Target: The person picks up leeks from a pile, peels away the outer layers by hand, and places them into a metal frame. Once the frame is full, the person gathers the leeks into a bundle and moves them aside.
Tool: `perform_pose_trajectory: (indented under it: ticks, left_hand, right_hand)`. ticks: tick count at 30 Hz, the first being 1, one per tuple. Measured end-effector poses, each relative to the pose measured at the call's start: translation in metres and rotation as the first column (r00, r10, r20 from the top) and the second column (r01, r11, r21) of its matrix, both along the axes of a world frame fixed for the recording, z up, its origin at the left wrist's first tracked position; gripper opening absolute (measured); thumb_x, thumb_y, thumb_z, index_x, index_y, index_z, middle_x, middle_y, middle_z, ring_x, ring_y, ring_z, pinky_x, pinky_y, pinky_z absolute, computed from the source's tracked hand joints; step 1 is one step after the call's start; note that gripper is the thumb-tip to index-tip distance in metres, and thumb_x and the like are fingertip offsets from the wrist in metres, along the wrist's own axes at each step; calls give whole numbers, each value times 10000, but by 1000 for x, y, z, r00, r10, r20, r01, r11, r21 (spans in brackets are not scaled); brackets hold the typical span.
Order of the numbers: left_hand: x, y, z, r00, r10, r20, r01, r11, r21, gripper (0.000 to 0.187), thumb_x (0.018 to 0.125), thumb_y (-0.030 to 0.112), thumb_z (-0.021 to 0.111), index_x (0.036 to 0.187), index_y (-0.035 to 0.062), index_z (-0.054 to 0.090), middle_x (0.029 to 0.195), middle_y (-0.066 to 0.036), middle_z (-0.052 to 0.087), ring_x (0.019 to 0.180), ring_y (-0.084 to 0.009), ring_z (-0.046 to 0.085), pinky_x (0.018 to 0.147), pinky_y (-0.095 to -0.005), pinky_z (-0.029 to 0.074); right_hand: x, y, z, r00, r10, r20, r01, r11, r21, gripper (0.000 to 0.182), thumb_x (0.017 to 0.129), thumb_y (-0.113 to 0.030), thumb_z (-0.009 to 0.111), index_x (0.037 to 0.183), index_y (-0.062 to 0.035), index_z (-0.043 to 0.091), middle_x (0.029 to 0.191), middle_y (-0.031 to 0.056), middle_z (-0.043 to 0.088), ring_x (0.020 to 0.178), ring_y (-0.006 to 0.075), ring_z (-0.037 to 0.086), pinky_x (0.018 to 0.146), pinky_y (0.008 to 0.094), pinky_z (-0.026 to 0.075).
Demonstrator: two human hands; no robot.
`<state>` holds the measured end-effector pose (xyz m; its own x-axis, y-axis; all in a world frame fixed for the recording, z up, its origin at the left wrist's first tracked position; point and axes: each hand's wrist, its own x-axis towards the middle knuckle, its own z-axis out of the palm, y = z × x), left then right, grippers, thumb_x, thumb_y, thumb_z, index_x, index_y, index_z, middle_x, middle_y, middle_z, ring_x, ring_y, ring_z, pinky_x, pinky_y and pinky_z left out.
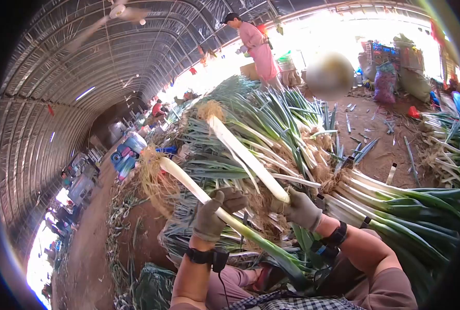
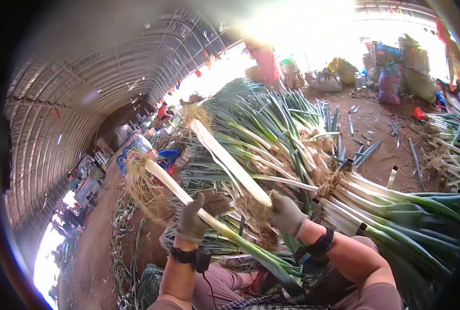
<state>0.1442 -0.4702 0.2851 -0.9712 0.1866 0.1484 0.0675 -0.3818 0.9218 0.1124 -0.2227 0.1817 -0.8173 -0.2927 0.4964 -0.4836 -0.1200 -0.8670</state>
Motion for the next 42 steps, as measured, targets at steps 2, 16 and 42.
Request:
perform_pose_trajectory:
  ticks: [2,16,42]
  left_hand:
    - [-7,0,-14,996,-76,-36,76,997,-21,518,933,361,631,1231,-53,540,1116,-221,656,1058,-381,652,960,-531,522]
    - [7,38,4,951,-5,-308,2,1000,-10,827,895,543,633,1441,-19,371,1334,-183,535,1217,-296,547,989,-412,469]
    - [-10,-50,0,877,321,-358,-360,932,-47,528,955,502,541,1231,52,566,1027,-103,656,925,-212,636,785,-364,534]
  right_hand:
    - [11,-1,21,979,-197,-50,203,949,240,295,887,-139,673,1098,18,538,943,163,688,890,236,693,761,369,539]
    - [31,-27,43,952,-291,-91,299,839,455,465,868,-445,689,882,-6,533,703,239,622,707,432,646,624,489,493]
    - [35,-50,8,992,-72,-103,115,854,508,501,639,-251,798,1036,-23,595,825,205,676,785,378,684,697,446,540]
